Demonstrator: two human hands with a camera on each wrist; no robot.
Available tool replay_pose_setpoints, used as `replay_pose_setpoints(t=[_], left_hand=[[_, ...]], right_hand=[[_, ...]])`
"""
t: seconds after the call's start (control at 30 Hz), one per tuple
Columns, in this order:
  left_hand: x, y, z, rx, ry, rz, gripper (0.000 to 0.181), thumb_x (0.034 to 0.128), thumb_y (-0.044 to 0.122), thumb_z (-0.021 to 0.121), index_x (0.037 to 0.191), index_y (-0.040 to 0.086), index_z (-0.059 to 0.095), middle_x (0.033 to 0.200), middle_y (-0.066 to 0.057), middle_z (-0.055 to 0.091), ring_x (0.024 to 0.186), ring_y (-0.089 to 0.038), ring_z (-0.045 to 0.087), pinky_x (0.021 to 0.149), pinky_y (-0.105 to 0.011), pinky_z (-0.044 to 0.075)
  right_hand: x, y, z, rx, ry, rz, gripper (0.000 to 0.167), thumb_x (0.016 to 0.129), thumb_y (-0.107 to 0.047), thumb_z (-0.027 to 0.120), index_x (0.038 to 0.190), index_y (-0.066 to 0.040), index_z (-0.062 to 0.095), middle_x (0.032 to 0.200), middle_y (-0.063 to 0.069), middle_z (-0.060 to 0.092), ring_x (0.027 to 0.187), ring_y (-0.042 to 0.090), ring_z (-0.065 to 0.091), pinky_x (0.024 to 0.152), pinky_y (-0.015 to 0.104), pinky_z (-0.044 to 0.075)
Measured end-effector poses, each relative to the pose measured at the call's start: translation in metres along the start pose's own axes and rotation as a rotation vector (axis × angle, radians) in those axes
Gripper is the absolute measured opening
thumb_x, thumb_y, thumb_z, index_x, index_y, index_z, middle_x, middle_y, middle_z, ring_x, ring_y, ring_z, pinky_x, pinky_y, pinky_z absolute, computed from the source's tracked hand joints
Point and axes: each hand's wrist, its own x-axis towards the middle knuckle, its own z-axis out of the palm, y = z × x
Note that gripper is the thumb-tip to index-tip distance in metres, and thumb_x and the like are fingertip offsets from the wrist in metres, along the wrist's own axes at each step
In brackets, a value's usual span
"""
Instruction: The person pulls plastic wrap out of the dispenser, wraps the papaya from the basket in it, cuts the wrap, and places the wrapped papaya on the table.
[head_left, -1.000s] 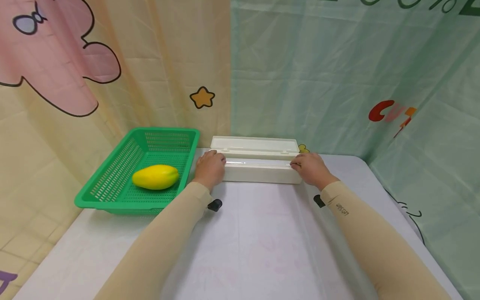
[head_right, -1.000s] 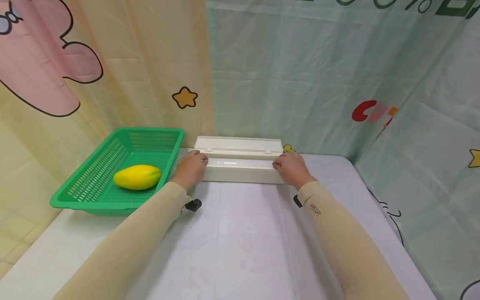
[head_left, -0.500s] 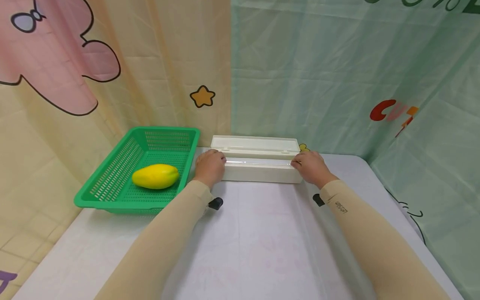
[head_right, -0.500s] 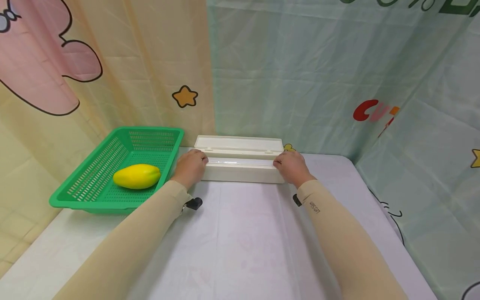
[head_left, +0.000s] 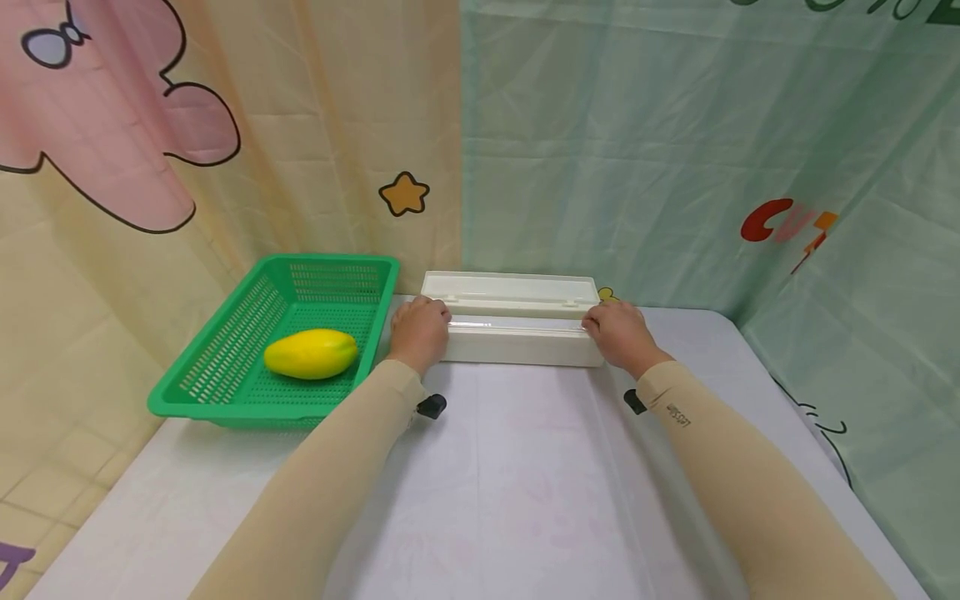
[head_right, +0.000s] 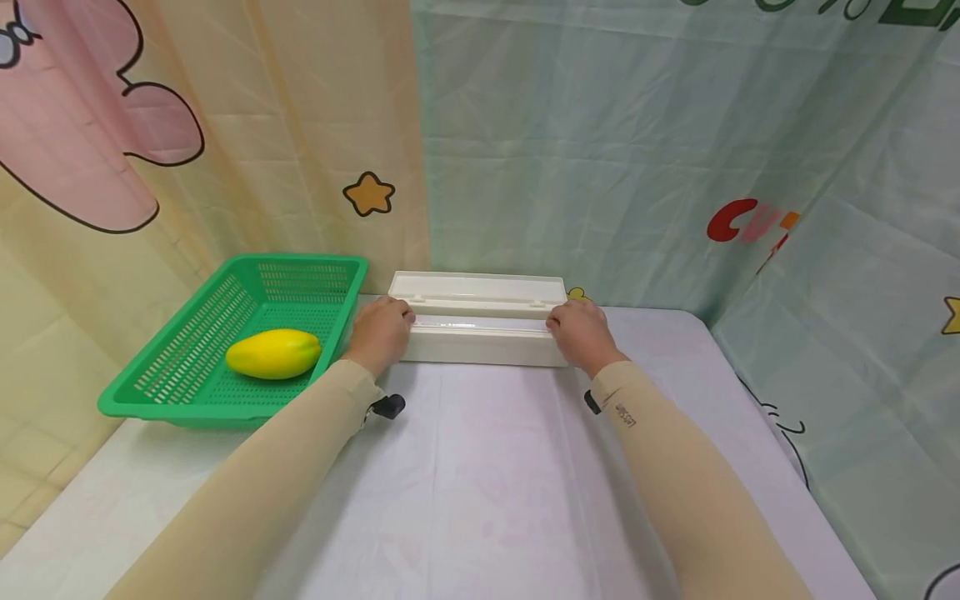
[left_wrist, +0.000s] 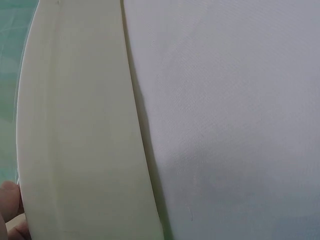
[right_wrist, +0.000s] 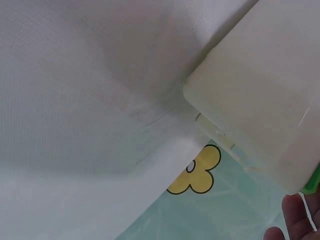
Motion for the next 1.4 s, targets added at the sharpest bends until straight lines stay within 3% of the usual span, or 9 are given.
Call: replay_pose_setpoints(t=[0.17,0.43,0.63,0.8,0.9,1.03,1.13,1.27,1.4], left_hand=[[0.0,0.001,-0.002,0.009,0.01,0.007,0.029,0.1105,0.024,0.049,0.118,0.009,0.072,0.13,-0.014,0.066,0.123,-0.04,0.055,0.113,-0.055,0.04],[0.003,0.002,-0.005,0.001,-0.002,-0.018,0.028,0.1109,0.024,0.048,0.121,0.011,0.07,0.124,-0.012,0.067,0.118,-0.039,0.055,0.104,-0.053,0.039],[0.004,0.004,-0.009,-0.008,-0.011,-0.015,0.029,0.1122,0.025,0.046,0.122,0.009,0.069,0.122,-0.012,0.073,0.119,-0.04,0.064,0.105,-0.055,0.043],[0.005,0.005,-0.013,-0.046,-0.041,-0.019,0.03,0.1128,0.025,0.044,0.125,0.007,0.066,0.124,-0.013,0.075,0.119,-0.037,0.068,0.111,-0.056,0.044],[0.006,0.004,-0.015,-0.065,-0.051,-0.016,0.03,0.113,0.024,0.044,0.126,0.006,0.064,0.123,-0.014,0.074,0.117,-0.037,0.069,0.107,-0.053,0.049],[0.008,0.003,-0.016,-0.088,-0.045,0.002,0.03,0.1127,0.023,0.045,0.124,0.004,0.064,0.12,-0.016,0.074,0.113,-0.037,0.069,0.099,-0.05,0.054],[0.009,0.002,-0.017,-0.108,-0.053,0.01,0.03,0.1125,0.023,0.045,0.123,0.003,0.065,0.118,-0.016,0.073,0.111,-0.036,0.069,0.098,-0.049,0.055],[0.01,0.001,-0.02,-0.135,-0.083,0.009,0.031,0.1124,0.024,0.045,0.123,0.003,0.065,0.118,-0.015,0.073,0.109,-0.035,0.067,0.099,-0.047,0.054],[0.008,0.001,-0.023,-0.151,-0.109,0.007,0.024,0.11,0.022,0.053,0.116,0.002,0.065,0.112,-0.014,0.072,0.102,-0.033,0.064,0.095,-0.044,0.054]], right_hand=[[0.0,0.002,0.001,-0.017,0.039,-0.019,0.028,0.11,-0.02,0.056,0.12,-0.002,0.075,0.113,0.017,0.074,0.116,0.038,0.061,0.11,0.057,0.042],[0.0,-0.004,-0.001,-0.024,0.054,0.02,0.03,0.111,-0.022,0.053,0.123,-0.004,0.074,0.119,0.018,0.073,0.119,0.042,0.06,0.104,0.059,0.044],[-0.001,-0.007,-0.001,0.01,0.071,0.041,0.031,0.112,-0.02,0.051,0.125,-0.003,0.072,0.122,0.019,0.073,0.119,0.045,0.059,0.099,0.06,0.044],[0.0,-0.008,-0.002,0.049,0.063,0.058,0.031,0.112,-0.02,0.051,0.126,-0.001,0.071,0.121,0.02,0.073,0.114,0.043,0.059,0.099,0.059,0.042],[0.0,-0.008,-0.003,0.091,0.064,0.066,0.03,0.111,-0.019,0.053,0.125,0.001,0.072,0.118,0.02,0.074,0.11,0.041,0.062,0.102,0.06,0.042],[0.0,-0.007,-0.006,0.171,0.037,0.083,0.033,0.111,-0.018,0.053,0.129,0.002,0.071,0.12,0.022,0.074,0.104,0.035,0.067,0.099,0.055,0.052],[0.0,-0.008,-0.009,0.228,-0.007,0.113,0.035,0.111,-0.02,0.053,0.133,0.002,0.069,0.128,0.022,0.071,0.11,0.034,0.068,0.095,0.051,0.057],[0.0,-0.007,-0.01,0.236,-0.037,0.134,0.033,0.106,-0.018,0.061,0.132,0.001,0.07,0.13,0.021,0.071,0.12,0.036,0.065,0.1,0.052,0.056],[0.0,-0.005,-0.006,0.193,-0.005,0.119,0.029,0.105,-0.018,0.065,0.125,0.0,0.074,0.122,0.019,0.075,0.109,0.033,0.069,0.093,0.049,0.058]])
